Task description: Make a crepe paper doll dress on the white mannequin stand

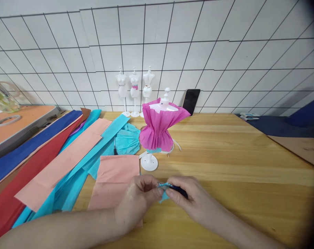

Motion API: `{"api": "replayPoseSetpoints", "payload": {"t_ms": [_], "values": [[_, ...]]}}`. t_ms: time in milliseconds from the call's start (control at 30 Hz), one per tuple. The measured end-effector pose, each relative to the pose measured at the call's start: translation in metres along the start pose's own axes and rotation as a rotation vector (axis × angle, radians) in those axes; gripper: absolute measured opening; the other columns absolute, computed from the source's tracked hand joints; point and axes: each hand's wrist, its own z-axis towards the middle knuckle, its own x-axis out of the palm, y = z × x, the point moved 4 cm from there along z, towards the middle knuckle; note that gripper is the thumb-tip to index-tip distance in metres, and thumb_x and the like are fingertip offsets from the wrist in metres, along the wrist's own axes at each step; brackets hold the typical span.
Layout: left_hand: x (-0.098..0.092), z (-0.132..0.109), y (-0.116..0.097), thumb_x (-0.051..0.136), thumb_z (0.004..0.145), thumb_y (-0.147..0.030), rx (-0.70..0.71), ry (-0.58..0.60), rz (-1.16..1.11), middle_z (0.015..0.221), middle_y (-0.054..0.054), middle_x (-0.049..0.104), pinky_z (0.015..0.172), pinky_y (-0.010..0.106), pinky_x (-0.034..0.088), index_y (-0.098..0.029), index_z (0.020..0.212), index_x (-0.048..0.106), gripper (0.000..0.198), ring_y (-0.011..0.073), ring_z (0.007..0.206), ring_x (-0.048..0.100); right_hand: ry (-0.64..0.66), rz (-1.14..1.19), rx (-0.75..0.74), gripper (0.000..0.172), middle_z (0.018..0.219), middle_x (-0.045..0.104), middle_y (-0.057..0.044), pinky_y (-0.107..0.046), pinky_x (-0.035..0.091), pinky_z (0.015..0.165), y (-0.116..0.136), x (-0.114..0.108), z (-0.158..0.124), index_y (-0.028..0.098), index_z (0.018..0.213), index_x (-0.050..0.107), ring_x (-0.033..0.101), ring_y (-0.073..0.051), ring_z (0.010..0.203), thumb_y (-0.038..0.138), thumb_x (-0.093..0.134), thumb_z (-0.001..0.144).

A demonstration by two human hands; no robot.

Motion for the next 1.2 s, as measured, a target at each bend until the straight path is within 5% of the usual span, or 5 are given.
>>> {"api": "replayPoseSetpoints", "payload": {"t_ms": [467,667,867,1067,1200], "values": [[0.002,-0.002,-0.004,0.069,0.070,-0.036,-0.010,-0.004,-0.017,0.062,0.002,0.058,0.064,0.026,0.036,-0.013,0.062,0.061,0.025,0.0126,0.064,0.049,-0.044,0.309,-0.066,0.035,0.054,0.034,0.004,-0.025,0.024,0.050,-0.006,0.006,0.000,0.019,0.057,0.041,0.034,-0.011,0.052,0.038,0.043,0.087],[0.000,0.002,-0.004,0.073,0.064,-0.036,-0.061,-0.089,-0.164,0.059,-0.001,0.056,0.065,0.026,0.041,-0.015,0.062,0.056,0.027,0.0116,0.061,0.051,-0.555,0.952,0.201,0.039,0.057,0.036,0.004,-0.025,0.028,0.041,-0.051,-0.024,0.009,0.022,0.077,0.052,0.030,-0.011,0.044,0.058,0.039,0.081],[-0.005,0.001,-0.003,0.077,0.058,-0.039,-0.146,-0.181,-0.226,0.066,-0.003,0.054,0.067,0.027,0.047,-0.017,0.069,0.054,0.034,0.0109,0.065,0.052,-0.455,0.589,0.323,0.029,0.055,0.044,0.006,-0.022,0.026,0.036,-0.074,-0.042,0.025,0.021,0.088,0.054,0.035,-0.010,0.038,0.046,0.051,0.075],[-0.007,0.001,-0.007,0.075,0.063,-0.039,-0.120,-0.141,-0.186,0.070,0.000,0.056,0.069,0.028,0.050,-0.015,0.071,0.056,0.032,0.0121,0.068,0.055,-0.186,0.178,0.237,0.016,0.046,0.050,0.005,-0.024,0.028,0.046,-0.071,-0.049,0.014,0.019,0.050,0.055,0.042,-0.010,0.046,0.022,0.067,0.061],[-0.006,0.001,-0.010,0.075,0.063,-0.039,-0.126,-0.127,-0.191,0.071,0.001,0.058,0.070,0.028,0.050,-0.014,0.070,0.058,0.031,0.0124,0.069,0.056,-0.141,-0.047,0.176,0.008,0.069,0.064,-0.001,-0.030,0.039,0.064,-0.068,-0.063,0.006,0.020,0.062,0.065,0.057,-0.020,0.070,0.013,0.066,0.059]]}}
